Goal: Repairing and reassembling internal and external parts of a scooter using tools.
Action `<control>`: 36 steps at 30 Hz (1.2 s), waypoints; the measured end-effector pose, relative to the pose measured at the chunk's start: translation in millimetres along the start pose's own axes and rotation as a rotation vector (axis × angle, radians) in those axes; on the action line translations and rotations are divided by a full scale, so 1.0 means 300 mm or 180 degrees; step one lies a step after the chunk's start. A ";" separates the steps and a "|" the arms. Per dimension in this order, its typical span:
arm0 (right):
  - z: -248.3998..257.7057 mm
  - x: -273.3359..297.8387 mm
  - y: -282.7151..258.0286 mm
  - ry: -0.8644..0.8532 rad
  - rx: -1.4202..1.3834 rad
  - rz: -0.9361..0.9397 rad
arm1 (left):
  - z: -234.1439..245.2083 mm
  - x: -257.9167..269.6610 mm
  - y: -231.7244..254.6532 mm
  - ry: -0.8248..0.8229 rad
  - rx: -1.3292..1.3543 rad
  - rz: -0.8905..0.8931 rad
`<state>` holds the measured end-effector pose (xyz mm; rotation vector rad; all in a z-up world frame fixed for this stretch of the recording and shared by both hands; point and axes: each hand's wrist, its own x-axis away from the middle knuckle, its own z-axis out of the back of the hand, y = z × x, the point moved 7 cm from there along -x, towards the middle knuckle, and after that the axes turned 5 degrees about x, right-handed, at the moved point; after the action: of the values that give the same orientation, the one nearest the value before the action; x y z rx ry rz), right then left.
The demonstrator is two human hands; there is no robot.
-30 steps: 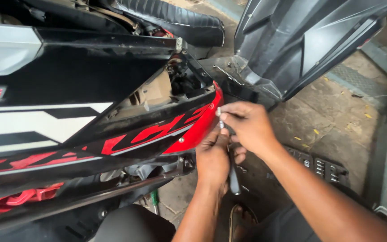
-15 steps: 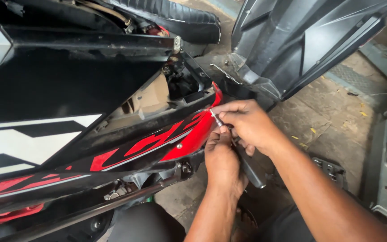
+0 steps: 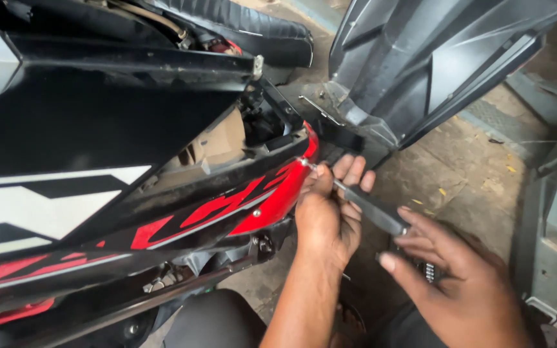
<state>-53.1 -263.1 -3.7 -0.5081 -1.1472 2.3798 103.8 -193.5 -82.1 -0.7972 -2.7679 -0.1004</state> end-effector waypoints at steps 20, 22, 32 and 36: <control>0.049 -0.070 -0.168 0.0743 0.1752 0.1193 | -0.109 0.142 -0.007 -0.0773 -0.0862 0.0649; 0.045 -0.100 -0.124 0.0550 0.2069 0.0785 | -0.124 0.161 -0.015 -0.0667 -0.0769 0.0910; 0.016 -0.054 -0.273 0.0566 0.1805 0.1852 | -0.099 0.141 0.016 -0.0724 -0.0830 0.0597; 0.008 -0.118 -0.156 0.0061 0.3446 0.0549 | -0.124 0.160 0.009 -0.0315 -0.0643 0.0656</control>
<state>-14.0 -257.6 39.8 -0.2321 0.2937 2.6744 74.6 -171.6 -33.5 -1.1630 -2.7779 -0.3131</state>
